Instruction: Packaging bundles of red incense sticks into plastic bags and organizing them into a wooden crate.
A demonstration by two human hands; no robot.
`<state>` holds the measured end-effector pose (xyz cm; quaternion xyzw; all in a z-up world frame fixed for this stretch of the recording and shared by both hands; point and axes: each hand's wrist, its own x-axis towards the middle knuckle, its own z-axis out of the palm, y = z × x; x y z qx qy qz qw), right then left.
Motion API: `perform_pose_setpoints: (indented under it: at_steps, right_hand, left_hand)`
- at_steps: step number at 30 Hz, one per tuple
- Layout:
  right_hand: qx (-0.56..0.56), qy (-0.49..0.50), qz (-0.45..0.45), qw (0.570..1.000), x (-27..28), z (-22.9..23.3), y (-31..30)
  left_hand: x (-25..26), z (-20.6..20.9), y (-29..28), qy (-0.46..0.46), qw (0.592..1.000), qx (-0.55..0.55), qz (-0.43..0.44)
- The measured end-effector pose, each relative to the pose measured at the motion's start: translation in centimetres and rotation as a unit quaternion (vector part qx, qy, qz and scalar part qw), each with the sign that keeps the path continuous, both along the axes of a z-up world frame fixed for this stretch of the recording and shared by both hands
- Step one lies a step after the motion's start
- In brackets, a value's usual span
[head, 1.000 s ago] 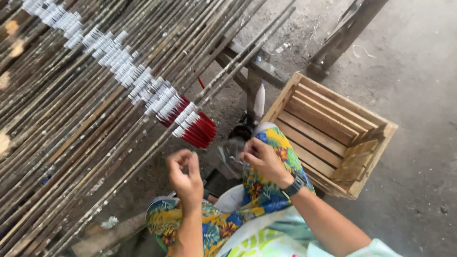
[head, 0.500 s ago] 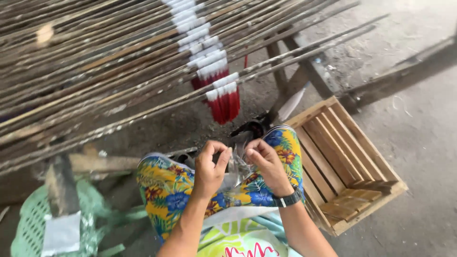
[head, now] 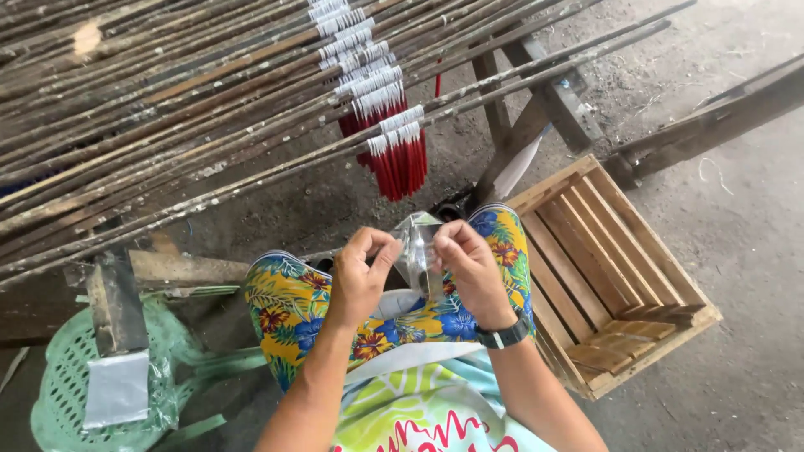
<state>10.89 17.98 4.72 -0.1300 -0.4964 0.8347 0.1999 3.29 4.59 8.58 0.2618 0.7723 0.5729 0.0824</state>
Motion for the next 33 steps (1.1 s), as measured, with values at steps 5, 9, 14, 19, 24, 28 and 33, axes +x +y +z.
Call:
perform_pose_setpoints:
  at_steps: [5, 9, 14, 19, 24, 28, 33]
  right_hand:
    - [0.049, -0.027, -0.056, 0.997, -0.7, -1.6, 1.7]
    - [0.099, -0.061, -0.114, 0.987, -1.0, -3.1, 3.0]
    - [0.154, -0.117, -0.111, 0.975, -0.8, -7.6, 2.4]
    - [0.18, -0.107, -0.104, 0.972, -0.9, -7.5, 2.6]
    - [0.14, -0.095, -0.108, 0.98, -1.1, -7.1, 2.7]
    - [0.14, -0.105, -0.094, 0.98, -1.3, -7.1, 2.3]
    - [0.146, -0.091, -0.092, 0.981, -1.3, -7.4, 2.3]
  left_hand:
    - [-2.3, -1.8, 0.6, 0.017, 0.998, 0.013, 0.057]
    - [-5.0, -2.2, 2.7, 0.084, 0.981, 0.086, 0.155]
    - [-8.0, -5.1, 6.7, 0.144, 0.965, 0.093, 0.2]
    - [-8.4, -5.7, 9.0, 0.187, 0.949, 0.138, 0.213]
    - [-9.1, -6.9, 7.7, 0.235, 0.94, 0.144, 0.2]
    - [-8.6, -1.6, 7.9, 0.215, 0.963, 0.114, 0.119]
    - [-9.8, -4.2, 9.1, 0.172, 0.974, 0.147, 0.001]
